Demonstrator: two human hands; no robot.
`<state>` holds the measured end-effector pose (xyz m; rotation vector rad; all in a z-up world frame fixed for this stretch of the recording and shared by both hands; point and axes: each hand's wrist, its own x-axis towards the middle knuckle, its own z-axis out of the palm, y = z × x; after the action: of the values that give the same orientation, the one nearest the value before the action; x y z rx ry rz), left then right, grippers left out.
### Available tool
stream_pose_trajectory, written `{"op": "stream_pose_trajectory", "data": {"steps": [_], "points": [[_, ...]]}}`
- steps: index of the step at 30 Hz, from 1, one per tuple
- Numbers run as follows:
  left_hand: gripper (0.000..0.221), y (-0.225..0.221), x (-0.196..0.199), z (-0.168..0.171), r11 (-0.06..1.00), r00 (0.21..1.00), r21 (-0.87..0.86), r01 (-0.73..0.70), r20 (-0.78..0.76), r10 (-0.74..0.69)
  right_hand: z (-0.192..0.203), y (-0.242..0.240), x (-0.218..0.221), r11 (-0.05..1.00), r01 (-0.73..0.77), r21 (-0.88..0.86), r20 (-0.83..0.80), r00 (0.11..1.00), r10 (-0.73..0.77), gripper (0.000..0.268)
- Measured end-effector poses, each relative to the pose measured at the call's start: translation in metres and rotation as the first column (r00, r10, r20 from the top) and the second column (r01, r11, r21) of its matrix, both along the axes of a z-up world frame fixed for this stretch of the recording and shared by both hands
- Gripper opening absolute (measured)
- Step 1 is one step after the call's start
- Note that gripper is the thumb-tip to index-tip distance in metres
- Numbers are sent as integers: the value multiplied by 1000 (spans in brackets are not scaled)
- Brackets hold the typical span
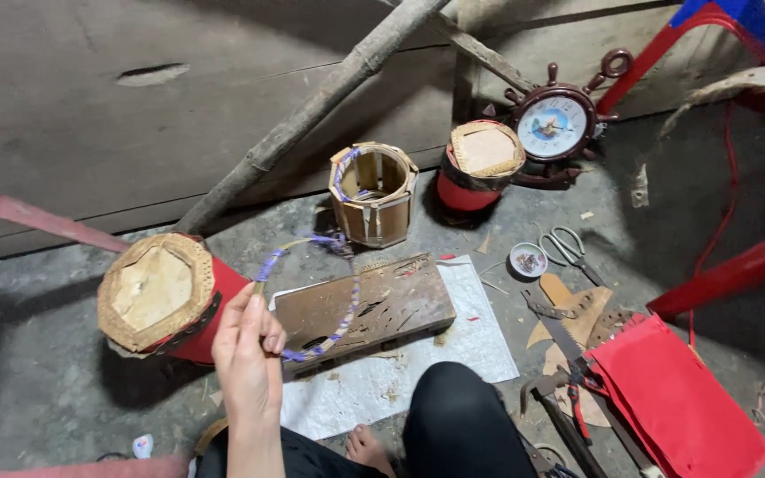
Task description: Wrapping a small wooden hoop with purple string and cutting the excess with scissors as part of frame assembly.
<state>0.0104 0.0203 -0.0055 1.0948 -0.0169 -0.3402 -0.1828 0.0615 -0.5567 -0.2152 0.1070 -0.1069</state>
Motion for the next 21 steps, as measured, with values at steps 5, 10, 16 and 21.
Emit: {"op": "stream_pose_trajectory", "data": {"steps": [5,10,16,21], "points": [[20,7,2,-2,999,1000,36,30,3,-30,-1,-3,7,963,120,241,-641,765,65,18],[19,14,4,-2,993,994,59,100,-44,-98,-51,2,-1,897,238,372,-582,813,25,21],[19,33,9,-20,980,978,18,198,-72,-196,59,-41,-14,817,-468,-338,-938,241,-250,47],[18,51,12,-23,973,973,-1,230,-26,-230,145,-111,-35,383,-871,-309,-813,33,-581,64]]}}
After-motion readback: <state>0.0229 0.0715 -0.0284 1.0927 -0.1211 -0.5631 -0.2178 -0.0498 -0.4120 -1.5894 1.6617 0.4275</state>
